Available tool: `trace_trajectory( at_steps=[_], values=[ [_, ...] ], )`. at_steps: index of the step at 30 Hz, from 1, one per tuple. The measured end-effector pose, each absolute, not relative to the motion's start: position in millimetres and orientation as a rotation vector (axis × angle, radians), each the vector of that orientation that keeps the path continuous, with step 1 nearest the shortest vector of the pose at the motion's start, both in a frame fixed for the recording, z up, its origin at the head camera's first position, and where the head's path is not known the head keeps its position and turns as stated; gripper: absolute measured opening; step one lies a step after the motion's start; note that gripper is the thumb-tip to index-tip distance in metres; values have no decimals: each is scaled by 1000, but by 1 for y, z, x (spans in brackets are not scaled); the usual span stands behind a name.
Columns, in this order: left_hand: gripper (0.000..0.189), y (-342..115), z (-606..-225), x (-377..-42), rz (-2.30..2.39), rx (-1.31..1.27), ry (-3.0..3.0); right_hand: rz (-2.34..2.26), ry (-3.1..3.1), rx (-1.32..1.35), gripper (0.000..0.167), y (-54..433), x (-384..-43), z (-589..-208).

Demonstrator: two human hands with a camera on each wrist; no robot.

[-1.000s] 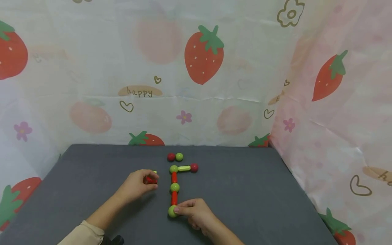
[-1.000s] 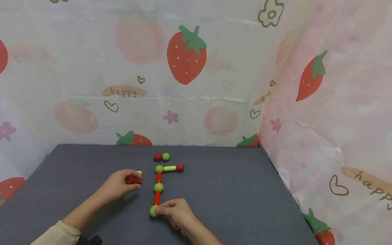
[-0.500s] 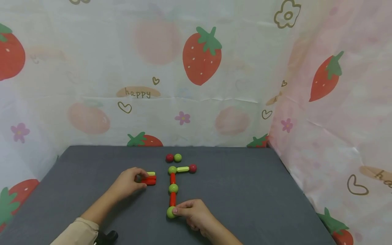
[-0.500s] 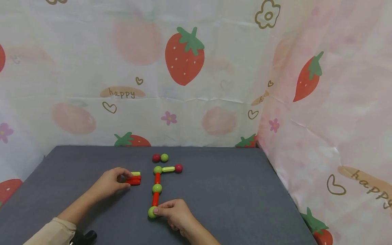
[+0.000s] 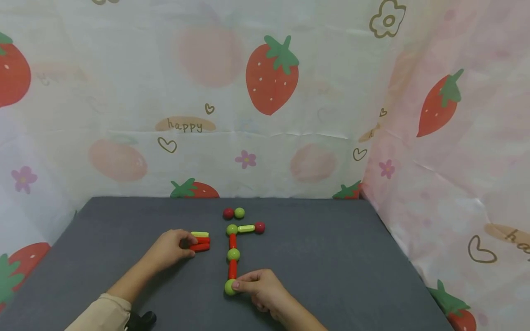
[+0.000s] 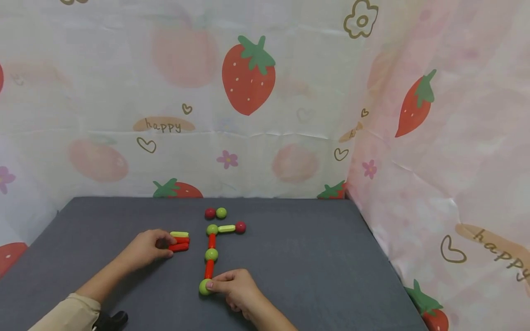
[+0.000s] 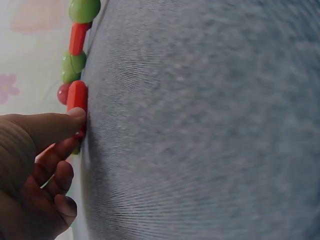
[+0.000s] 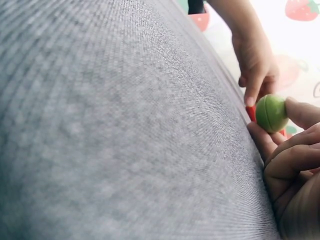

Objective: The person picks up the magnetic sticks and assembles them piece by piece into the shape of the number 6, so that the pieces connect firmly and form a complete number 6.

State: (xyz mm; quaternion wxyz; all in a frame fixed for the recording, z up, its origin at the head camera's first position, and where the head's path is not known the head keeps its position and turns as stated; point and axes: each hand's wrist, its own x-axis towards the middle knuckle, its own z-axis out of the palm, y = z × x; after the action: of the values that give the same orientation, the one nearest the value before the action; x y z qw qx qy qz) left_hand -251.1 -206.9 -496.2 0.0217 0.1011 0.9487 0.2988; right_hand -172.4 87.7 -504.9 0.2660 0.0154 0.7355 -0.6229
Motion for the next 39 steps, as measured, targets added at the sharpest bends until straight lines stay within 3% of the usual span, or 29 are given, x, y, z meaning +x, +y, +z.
trace_trajectory(
  at_steps=[22,39],
  values=[
    [20,-204,-491,-240,982,299,2902,-1663,2000,63,31,87,-173,-506],
    [20,-205,-478,-198,1104,320,2693,-1654,2001,60,31,88,-173,-505]
  ],
)
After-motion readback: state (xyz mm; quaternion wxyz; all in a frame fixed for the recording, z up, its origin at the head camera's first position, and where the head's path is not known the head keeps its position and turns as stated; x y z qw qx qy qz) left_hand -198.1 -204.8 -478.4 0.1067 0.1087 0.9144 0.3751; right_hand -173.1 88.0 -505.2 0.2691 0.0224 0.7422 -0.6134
